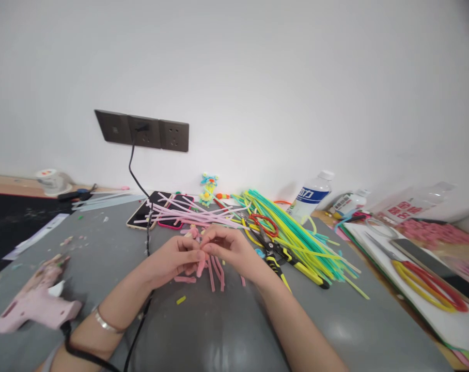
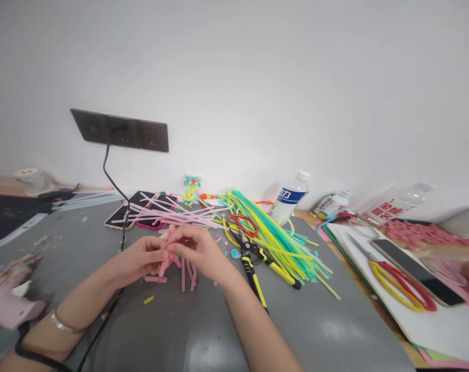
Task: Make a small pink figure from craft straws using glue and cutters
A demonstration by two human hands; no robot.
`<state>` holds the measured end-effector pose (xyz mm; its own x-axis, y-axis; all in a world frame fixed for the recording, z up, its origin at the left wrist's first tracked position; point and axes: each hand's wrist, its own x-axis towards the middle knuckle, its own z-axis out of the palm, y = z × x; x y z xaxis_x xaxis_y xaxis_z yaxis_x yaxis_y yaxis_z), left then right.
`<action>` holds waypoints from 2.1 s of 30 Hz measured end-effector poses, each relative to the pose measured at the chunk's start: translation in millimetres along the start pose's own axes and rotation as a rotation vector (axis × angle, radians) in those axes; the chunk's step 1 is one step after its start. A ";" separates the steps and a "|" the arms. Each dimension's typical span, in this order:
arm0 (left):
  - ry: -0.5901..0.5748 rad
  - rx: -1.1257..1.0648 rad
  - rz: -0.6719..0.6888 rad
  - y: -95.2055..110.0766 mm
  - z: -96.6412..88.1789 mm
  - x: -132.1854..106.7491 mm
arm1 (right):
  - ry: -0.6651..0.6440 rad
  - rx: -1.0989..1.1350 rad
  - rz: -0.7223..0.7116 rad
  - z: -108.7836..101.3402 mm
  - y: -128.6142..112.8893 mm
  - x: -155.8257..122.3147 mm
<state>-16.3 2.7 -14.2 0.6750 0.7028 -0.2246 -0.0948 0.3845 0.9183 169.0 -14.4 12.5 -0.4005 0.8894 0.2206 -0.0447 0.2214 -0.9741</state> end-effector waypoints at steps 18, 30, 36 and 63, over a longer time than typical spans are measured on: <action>0.267 0.340 0.310 14.0 -9.5 2.0 | 0.025 -0.699 0.063 2.7 29.7 -0.3; 0.445 0.800 0.377 12.4 -15.1 4.2 | 0.043 -0.716 0.060 2.5 24.1 -0.9; 0.492 0.885 0.413 15.5 -14.7 1.4 | 0.015 -0.641 -0.027 13.8 31.1 1.7; 0.154 1.318 0.376 12.0 -18.4 -3.0 | 0.051 -1.015 0.426 -8.6 26.8 -6.5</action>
<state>-32.9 16.2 -8.6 0.6682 0.7289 0.1492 0.5630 -0.6264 0.5391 178.3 -10.8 -14.6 -0.1657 0.9812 -0.0994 0.8700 0.0980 -0.4833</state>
